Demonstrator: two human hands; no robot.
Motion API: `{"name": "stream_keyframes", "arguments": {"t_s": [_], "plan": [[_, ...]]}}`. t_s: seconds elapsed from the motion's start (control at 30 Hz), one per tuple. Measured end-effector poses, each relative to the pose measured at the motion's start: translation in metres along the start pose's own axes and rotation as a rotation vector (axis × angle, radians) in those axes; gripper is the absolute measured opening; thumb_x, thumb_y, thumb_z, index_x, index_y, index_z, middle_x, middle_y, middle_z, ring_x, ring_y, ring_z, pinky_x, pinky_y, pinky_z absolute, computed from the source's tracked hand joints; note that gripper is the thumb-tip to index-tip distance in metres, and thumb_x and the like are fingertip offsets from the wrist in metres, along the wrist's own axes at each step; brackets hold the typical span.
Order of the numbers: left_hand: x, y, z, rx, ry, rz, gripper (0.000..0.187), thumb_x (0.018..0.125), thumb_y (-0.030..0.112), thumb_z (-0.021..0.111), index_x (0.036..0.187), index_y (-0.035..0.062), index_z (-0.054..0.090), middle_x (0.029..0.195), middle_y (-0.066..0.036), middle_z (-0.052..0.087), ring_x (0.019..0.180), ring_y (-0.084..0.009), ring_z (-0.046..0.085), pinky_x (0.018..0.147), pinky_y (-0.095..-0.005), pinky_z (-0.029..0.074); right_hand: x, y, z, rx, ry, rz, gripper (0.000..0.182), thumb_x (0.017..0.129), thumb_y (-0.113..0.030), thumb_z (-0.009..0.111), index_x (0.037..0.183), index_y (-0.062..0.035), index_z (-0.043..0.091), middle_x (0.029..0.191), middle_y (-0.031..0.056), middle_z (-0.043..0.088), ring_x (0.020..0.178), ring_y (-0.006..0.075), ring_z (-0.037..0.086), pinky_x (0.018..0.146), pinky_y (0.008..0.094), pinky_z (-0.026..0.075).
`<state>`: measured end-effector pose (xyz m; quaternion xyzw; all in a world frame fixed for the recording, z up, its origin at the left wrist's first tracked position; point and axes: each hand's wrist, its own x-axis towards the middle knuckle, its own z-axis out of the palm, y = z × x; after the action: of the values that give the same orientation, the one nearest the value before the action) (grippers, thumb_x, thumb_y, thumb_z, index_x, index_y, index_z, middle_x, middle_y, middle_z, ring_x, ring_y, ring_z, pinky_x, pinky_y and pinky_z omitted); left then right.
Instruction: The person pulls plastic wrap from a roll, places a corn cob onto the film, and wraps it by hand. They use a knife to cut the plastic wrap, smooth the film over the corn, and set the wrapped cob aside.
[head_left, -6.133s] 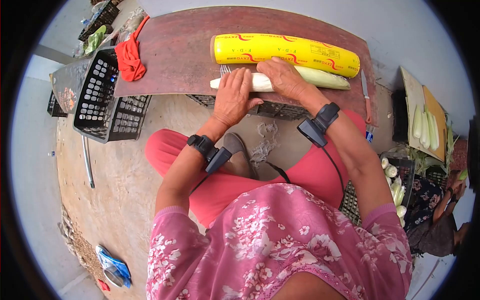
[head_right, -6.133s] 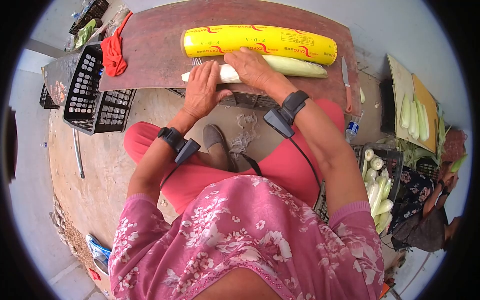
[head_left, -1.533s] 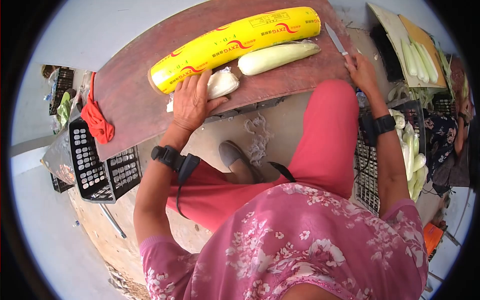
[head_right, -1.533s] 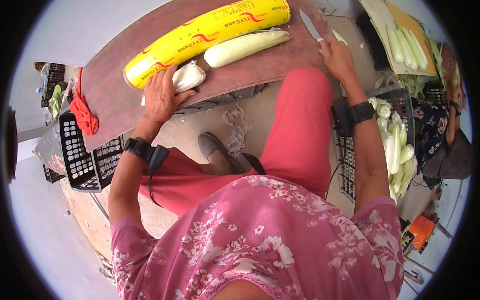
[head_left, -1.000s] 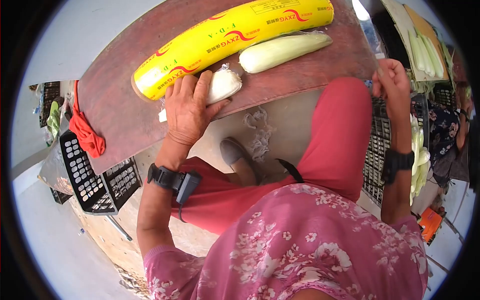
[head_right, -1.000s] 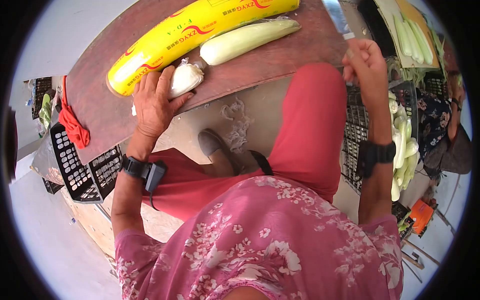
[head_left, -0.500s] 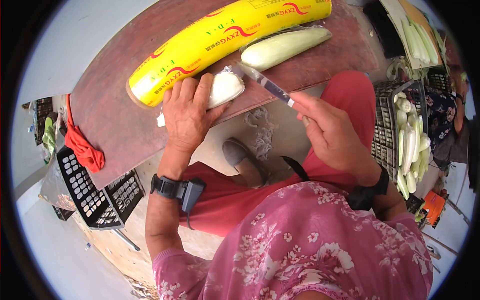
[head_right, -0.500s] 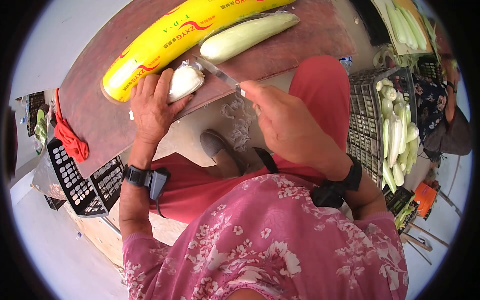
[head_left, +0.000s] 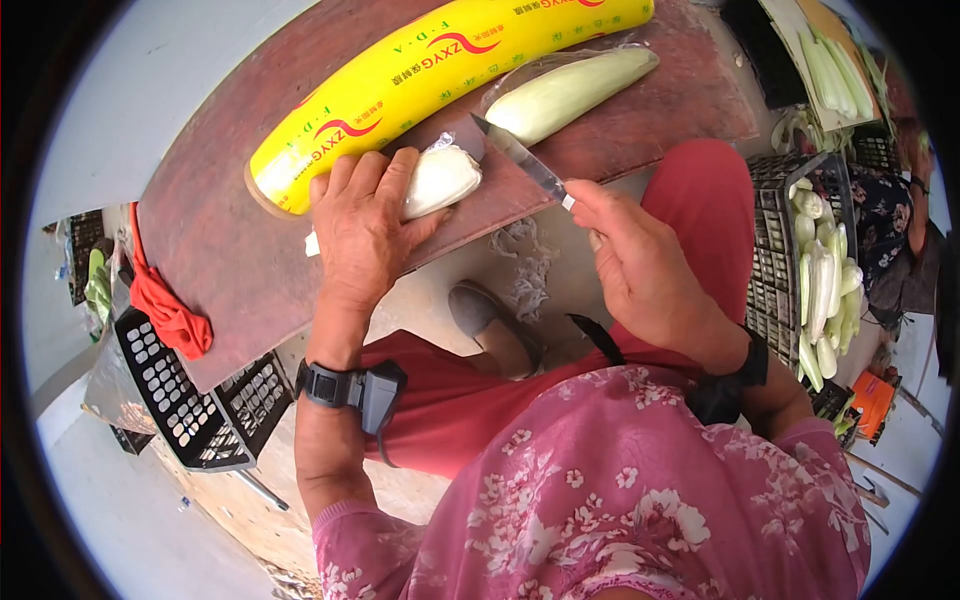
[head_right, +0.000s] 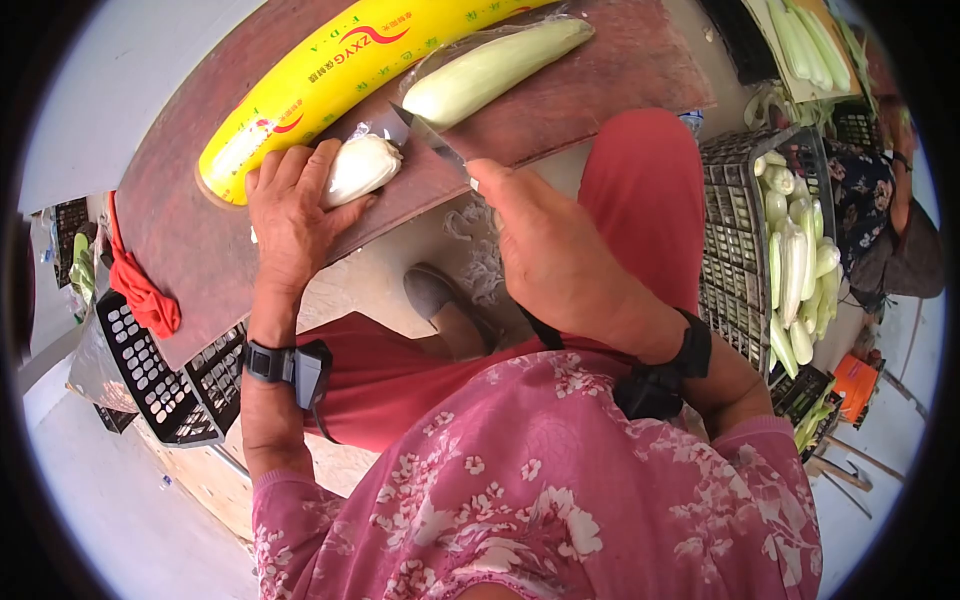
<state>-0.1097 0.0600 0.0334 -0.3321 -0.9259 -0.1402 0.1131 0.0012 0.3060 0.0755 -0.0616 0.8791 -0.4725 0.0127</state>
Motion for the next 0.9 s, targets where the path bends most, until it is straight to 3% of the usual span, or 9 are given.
{"name": "stream_keyframes", "arguments": {"t_s": [0.07, 0.17, 0.37, 0.47, 0.57, 0.9], "plan": [[0.000, 0.000, -0.001, 0.008, -0.013, -0.003, 0.062, 0.060, 0.035, 0.083, 0.114, 0.0109, 0.063, 0.089, -0.004, 0.058, 0.088, -0.0246, 0.054, 0.076, -0.0398, 0.038, 0.000, -0.003, 0.003, -0.029, -0.005, -0.004, 0.049, 0.083, 0.012, 0.048, 0.131, 0.0032, 0.045, 0.113, 0.0253, 0.058, 0.099, 0.0419, 0.060, 0.083, 0.0435, 0.051], [0.001, 0.001, -0.003, 0.015, -0.050, -0.031, 0.063, 0.061, 0.036, 0.082, 0.115, 0.0108, 0.063, 0.092, -0.004, 0.060, 0.092, -0.0251, 0.054, 0.080, -0.0404, 0.039, 0.005, -0.007, 0.004, -0.068, -0.055, 0.051, 0.054, 0.083, 0.016, 0.046, 0.135, 0.0033, 0.043, 0.116, 0.0233, 0.057, 0.109, 0.0344, 0.061, 0.091, 0.0372, 0.050], [0.001, 0.002, -0.004, 0.022, -0.071, -0.043, 0.063, 0.062, 0.038, 0.082, 0.116, 0.0105, 0.063, 0.094, -0.005, 0.061, 0.093, -0.0253, 0.055, 0.082, -0.0405, 0.039, 0.015, -0.008, 0.014, -0.059, -0.115, 0.099, 0.056, 0.079, 0.017, 0.045, 0.134, 0.0054, 0.042, 0.112, 0.0236, 0.056, 0.103, 0.0379, 0.060, 0.085, 0.0404, 0.049], [0.000, 0.002, -0.004, 0.022, -0.060, -0.038, 0.063, 0.062, 0.038, 0.082, 0.116, 0.0101, 0.063, 0.094, -0.005, 0.061, 0.092, -0.0253, 0.055, 0.082, -0.0404, 0.039, 0.019, -0.001, 0.022, -0.114, -0.051, -0.026, 0.053, 0.082, 0.006, 0.051, 0.134, 0.0066, 0.040, 0.104, 0.0251, 0.054, 0.089, 0.0420, 0.058, 0.075, 0.0486, 0.048], [0.001, 0.002, -0.004, 0.019, -0.061, -0.038, 0.064, 0.062, 0.038, 0.082, 0.116, 0.0097, 0.064, 0.093, -0.005, 0.062, 0.092, -0.0255, 0.055, 0.082, -0.0404, 0.039, 0.022, 0.006, 0.028, -0.114, -0.015, -0.093, 0.053, 0.082, 0.006, 0.052, 0.134, 0.0076, 0.040, 0.103, 0.0251, 0.054, 0.089, 0.0427, 0.058, 0.075, 0.0494, 0.048], [0.000, 0.001, -0.004, 0.019, -0.048, -0.027, 0.063, 0.062, 0.038, 0.082, 0.116, 0.0100, 0.064, 0.091, -0.005, 0.062, 0.091, -0.0256, 0.055, 0.081, -0.0405, 0.039, 0.027, -0.008, 0.030, -0.290, -0.099, -0.013, 0.053, 0.080, 0.004, 0.053, 0.131, 0.0121, 0.040, 0.100, 0.0281, 0.055, 0.084, 0.0450, 0.060, 0.072, 0.0506, 0.050]]}}
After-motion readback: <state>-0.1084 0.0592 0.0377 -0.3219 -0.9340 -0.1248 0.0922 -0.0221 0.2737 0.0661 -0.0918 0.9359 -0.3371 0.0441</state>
